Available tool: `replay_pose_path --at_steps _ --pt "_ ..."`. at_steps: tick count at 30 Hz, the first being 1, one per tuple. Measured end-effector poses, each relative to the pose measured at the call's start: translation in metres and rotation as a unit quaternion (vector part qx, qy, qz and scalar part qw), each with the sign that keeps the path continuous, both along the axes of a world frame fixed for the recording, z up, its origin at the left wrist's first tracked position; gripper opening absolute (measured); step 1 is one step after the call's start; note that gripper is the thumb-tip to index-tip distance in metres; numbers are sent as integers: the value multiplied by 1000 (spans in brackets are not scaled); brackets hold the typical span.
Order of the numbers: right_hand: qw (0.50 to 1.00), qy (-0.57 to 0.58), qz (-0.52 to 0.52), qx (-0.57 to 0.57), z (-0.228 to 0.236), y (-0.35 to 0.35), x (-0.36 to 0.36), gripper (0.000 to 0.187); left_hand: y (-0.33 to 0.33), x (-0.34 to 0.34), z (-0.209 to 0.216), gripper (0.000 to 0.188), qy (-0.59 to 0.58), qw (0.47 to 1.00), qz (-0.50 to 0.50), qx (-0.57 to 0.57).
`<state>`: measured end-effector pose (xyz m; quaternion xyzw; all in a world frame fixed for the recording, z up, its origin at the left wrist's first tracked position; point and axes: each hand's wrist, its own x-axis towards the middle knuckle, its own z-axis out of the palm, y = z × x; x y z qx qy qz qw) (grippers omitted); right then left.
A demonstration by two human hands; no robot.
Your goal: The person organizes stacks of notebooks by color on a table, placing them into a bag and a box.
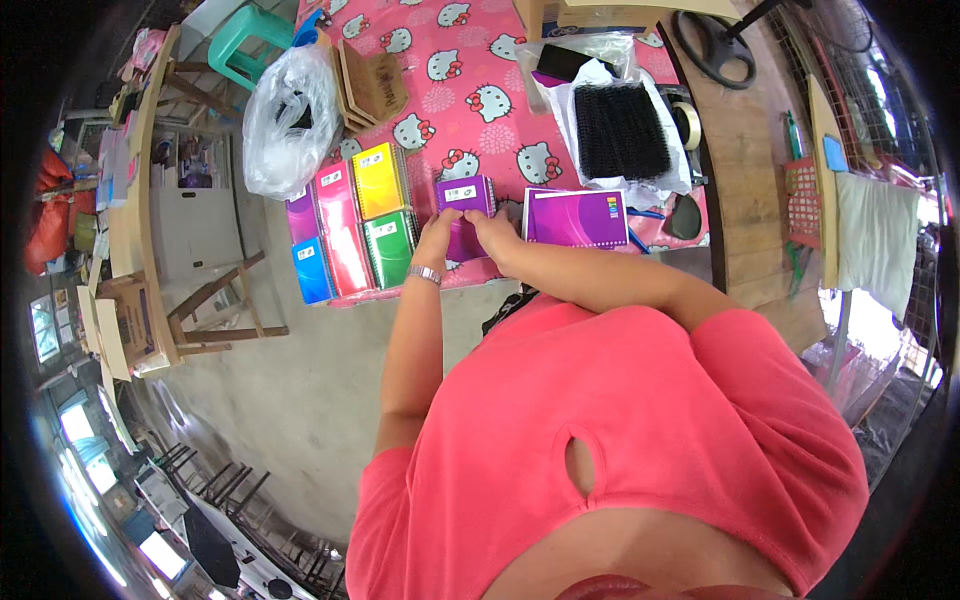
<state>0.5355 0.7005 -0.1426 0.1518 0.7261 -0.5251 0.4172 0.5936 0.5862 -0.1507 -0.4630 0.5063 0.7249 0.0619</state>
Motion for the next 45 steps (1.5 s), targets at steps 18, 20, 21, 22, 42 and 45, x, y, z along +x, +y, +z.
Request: replay_pose_path --at_steps 18,20,21,22,42,45 --pt "899 350 204 -163 180 101 -48 104 46 -13 196 56 283 957 -11 55" --pt "867 433 181 -166 197 145 -68 120 81 -28 200 74 339 938 -62 33" --pt "869 408 194 -204 204 163 -76 122 99 -32 204 83 297 951 -74 51" --pt "867 383 209 -240 209 180 -84 124 114 -41 194 92 329 937 -105 48" --pt "808 458 244 -279 112 237 -99 126 149 -69 106 75 394 805 -408 -175" --pt "833 450 264 -182 124 237 -103 114 140 -72 107 76 340 800 -432 -241"
